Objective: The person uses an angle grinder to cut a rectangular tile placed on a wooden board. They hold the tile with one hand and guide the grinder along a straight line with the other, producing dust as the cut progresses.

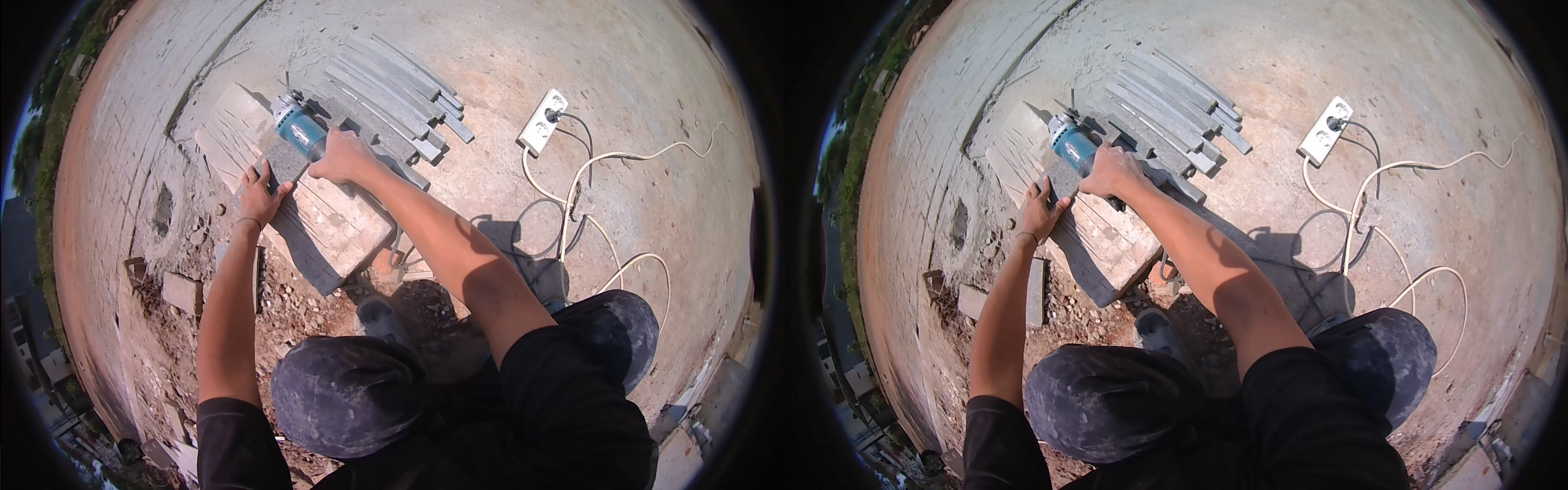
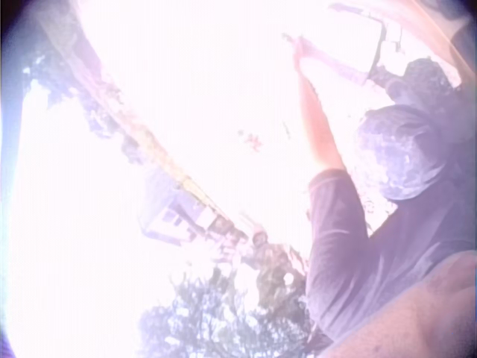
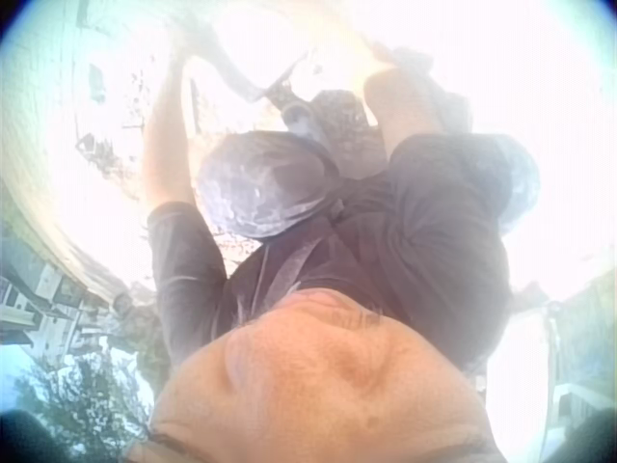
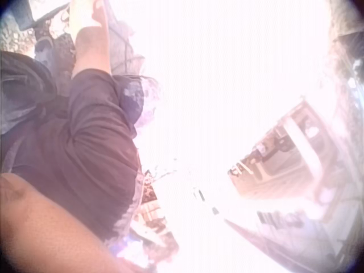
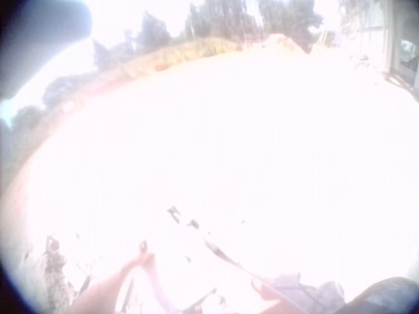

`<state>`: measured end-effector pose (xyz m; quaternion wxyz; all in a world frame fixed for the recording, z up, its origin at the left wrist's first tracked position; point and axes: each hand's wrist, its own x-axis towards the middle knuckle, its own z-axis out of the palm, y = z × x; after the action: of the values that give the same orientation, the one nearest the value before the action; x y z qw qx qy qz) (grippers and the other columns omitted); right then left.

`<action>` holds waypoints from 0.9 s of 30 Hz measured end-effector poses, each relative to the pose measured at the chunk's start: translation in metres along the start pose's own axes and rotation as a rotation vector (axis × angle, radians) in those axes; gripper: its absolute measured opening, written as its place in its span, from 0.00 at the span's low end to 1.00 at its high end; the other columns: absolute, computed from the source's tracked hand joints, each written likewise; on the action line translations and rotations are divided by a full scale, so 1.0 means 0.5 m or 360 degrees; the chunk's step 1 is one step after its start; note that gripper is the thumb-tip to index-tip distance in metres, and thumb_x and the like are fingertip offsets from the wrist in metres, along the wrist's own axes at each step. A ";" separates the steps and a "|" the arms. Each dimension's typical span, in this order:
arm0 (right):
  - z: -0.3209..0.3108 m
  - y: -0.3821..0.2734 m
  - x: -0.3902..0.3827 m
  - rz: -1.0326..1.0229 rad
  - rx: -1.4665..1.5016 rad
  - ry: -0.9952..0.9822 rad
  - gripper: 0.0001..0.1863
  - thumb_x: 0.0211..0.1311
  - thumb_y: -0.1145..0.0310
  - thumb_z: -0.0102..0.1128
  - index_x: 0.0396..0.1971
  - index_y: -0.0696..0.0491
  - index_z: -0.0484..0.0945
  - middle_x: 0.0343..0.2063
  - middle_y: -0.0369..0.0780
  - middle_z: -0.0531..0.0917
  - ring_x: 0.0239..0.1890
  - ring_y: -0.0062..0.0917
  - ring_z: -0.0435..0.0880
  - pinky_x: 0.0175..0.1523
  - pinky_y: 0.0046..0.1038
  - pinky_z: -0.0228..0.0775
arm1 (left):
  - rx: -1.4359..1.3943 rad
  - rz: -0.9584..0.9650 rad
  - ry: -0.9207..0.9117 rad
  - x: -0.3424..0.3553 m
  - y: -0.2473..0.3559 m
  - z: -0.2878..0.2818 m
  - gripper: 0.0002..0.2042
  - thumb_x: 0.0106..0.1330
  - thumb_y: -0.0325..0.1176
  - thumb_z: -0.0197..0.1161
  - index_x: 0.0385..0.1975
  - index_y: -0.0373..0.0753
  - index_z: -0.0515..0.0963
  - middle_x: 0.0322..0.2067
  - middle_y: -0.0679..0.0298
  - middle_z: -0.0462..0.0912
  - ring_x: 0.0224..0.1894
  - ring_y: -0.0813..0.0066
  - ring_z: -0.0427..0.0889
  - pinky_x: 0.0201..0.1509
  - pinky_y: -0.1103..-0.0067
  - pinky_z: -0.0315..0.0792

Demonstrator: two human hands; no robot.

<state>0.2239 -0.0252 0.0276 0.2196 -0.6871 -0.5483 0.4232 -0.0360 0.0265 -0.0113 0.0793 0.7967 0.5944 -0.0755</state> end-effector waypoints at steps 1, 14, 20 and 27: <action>0.000 0.002 -0.001 0.0003 0.0001 0.0000 0.42 0.38 0.54 0.69 0.52 0.69 0.71 0.46 0.60 0.81 0.51 0.48 0.82 0.56 0.37 0.75 | 0.0010 0.0002 0.0003 0.000 0.003 -0.001 0.45 0.59 0.63 0.62 0.71 0.41 0.58 0.69 0.39 0.55 0.71 0.39 0.54 0.67 0.55 0.62; -0.004 0.017 -0.027 -0.0016 0.0007 -0.0021 0.42 0.37 0.53 0.71 0.49 0.69 0.71 0.43 0.60 0.82 0.49 0.47 0.83 0.55 0.36 0.75 | -0.0004 0.0053 0.0038 -0.004 0.001 -0.002 0.45 0.60 0.62 0.62 0.70 0.39 0.58 0.66 0.41 0.59 0.68 0.41 0.58 0.66 0.56 0.63; -0.003 0.025 -0.036 -0.0022 -0.0011 0.0012 0.40 0.37 0.53 0.71 0.47 0.69 0.72 0.42 0.59 0.82 0.47 0.48 0.84 0.54 0.37 0.76 | -0.0035 0.0064 0.0009 -0.001 0.000 -0.008 0.44 0.60 0.62 0.62 0.70 0.38 0.59 0.66 0.41 0.59 0.68 0.41 0.58 0.66 0.57 0.63; 0.001 0.034 -0.067 -0.0038 -0.0027 0.0030 0.40 0.37 0.52 0.70 0.47 0.69 0.72 0.42 0.59 0.82 0.46 0.48 0.84 0.53 0.37 0.76 | -0.0040 0.0078 0.0011 -0.012 -0.011 0.003 0.44 0.61 0.62 0.61 0.70 0.38 0.59 0.65 0.40 0.60 0.67 0.39 0.59 0.66 0.57 0.63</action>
<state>0.2317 -0.0620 0.0254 0.2240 -0.6863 -0.5579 0.4093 -0.0432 0.0221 -0.0117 0.0890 0.8103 0.5758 -0.0632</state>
